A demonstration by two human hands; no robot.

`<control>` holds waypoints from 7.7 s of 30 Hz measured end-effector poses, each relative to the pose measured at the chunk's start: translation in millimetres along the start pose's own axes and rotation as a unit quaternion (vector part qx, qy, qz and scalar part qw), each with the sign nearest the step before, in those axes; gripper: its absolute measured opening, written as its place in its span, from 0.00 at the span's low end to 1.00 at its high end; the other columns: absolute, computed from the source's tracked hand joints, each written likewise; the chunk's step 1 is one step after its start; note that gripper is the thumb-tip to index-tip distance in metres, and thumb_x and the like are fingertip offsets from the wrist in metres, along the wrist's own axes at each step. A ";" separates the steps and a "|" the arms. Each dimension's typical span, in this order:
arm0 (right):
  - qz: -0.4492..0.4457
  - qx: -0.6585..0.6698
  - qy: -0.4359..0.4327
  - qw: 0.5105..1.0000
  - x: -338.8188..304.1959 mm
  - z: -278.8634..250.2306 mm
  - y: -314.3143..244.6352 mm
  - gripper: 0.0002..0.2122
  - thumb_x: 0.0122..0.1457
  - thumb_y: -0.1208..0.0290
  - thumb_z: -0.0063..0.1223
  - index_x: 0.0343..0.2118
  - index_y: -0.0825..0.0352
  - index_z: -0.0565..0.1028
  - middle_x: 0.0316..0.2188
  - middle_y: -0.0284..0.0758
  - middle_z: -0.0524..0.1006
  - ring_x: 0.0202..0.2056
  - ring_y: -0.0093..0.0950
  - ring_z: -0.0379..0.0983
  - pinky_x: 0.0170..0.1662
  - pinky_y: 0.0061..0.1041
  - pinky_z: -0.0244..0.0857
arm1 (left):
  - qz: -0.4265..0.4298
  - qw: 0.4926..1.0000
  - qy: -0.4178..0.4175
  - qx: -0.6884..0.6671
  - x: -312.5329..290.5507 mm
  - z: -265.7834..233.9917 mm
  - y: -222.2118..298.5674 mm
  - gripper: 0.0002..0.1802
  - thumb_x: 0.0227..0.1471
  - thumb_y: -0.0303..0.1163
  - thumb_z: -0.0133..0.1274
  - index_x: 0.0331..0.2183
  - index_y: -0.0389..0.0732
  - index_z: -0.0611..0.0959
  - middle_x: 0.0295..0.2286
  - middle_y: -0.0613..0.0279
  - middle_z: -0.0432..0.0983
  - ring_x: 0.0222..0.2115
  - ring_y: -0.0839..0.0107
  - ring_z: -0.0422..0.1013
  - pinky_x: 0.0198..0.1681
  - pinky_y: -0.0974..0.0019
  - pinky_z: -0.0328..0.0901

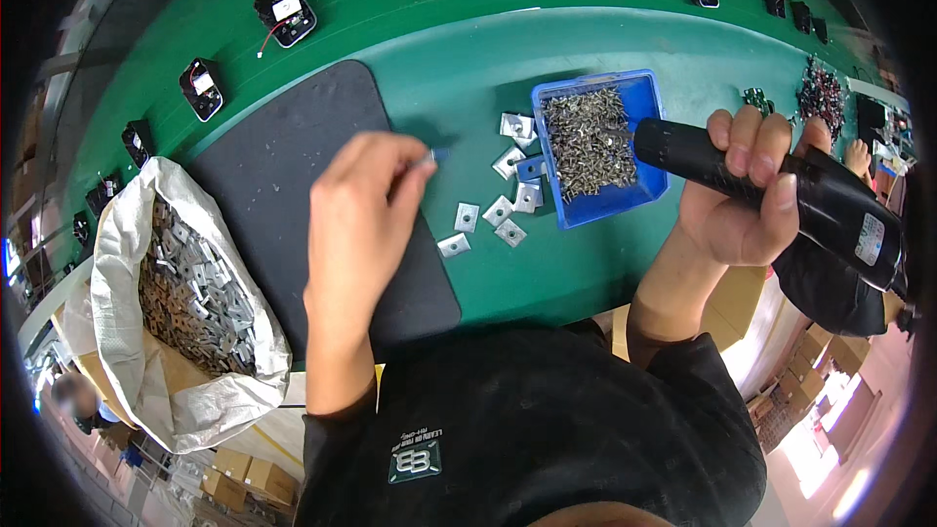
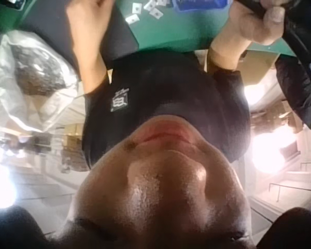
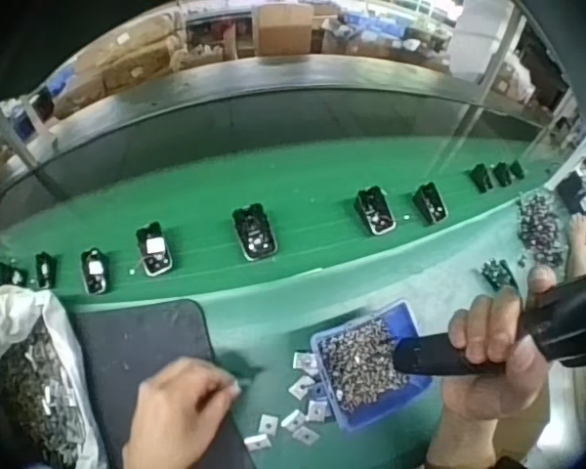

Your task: Using an electric screwdriver to assemble electronic components at a factory workstation.

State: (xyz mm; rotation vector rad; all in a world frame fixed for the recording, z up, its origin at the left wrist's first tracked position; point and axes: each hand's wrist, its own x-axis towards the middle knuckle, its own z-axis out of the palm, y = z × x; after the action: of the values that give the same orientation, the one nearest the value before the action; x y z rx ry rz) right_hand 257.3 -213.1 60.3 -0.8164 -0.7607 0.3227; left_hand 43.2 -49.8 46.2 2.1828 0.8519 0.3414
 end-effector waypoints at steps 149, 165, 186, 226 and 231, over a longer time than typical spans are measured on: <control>0.173 0.062 -0.182 0.966 0.6 98.7 49.0 0.20 0.50 0.67 0.56 0.48 0.57 0.68 0.23 0.21 0.67 0.27 0.17 0.61 0.37 0.21 0.52 | 0.174 0.985 -0.007 0.008 5.6 8.8 -58.1 0.38 0.27 0.47 0.66 0.42 0.38 0.74 0.26 0.61 0.66 0.28 0.63 0.67 0.33 0.64 0.60; 0.153 0.073 -0.185 0.968 0.8 95.4 59.6 0.19 0.50 0.72 0.58 0.43 0.54 0.64 0.22 0.25 0.67 0.25 0.21 0.62 0.33 0.24 0.55 | 0.173 0.985 0.007 -0.009 8.4 14.8 -60.0 0.34 0.27 0.45 0.65 0.38 0.38 0.75 0.26 0.61 0.66 0.28 0.64 0.68 0.32 0.64 0.61; 0.046 0.075 -0.119 0.989 -4.8 71.4 -6.0 0.24 0.49 0.67 0.63 0.49 0.54 0.66 0.23 0.22 0.69 0.24 0.17 0.64 0.33 0.18 0.55 | 0.136 0.990 0.006 0.033 15.9 15.5 -45.4 0.33 0.25 0.40 0.68 0.37 0.39 0.74 0.28 0.57 0.70 0.30 0.58 0.70 0.33 0.60 0.65; 0.027 -0.073 0.001 0.997 -8.1 -2.4 -9.1 0.24 0.54 0.67 0.51 0.55 0.60 0.61 0.22 0.26 0.63 0.24 0.21 0.59 0.35 0.27 0.57 | 0.147 0.977 -0.099 0.118 40.9 46.1 -0.8 0.09 0.44 0.29 0.56 0.32 0.44 0.81 0.24 0.61 0.76 0.24 0.59 0.74 0.26 0.60 0.68; 0.020 -0.077 0.013 0.997 -9.2 -0.6 -9.4 0.24 0.53 0.67 0.52 0.54 0.60 0.61 0.22 0.26 0.63 0.23 0.20 0.59 0.34 0.26 0.56 | 0.125 0.984 -0.095 0.088 43.1 50.2 2.1 0.07 0.44 0.30 0.56 0.30 0.42 0.79 0.25 0.59 0.76 0.25 0.59 0.74 0.26 0.60 0.68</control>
State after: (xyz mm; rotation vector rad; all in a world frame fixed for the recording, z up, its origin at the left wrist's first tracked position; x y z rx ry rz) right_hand 251.1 -224.5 62.7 -0.9800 -0.7515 0.2900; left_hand 100.3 -49.8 12.6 2.4485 0.5206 0.1794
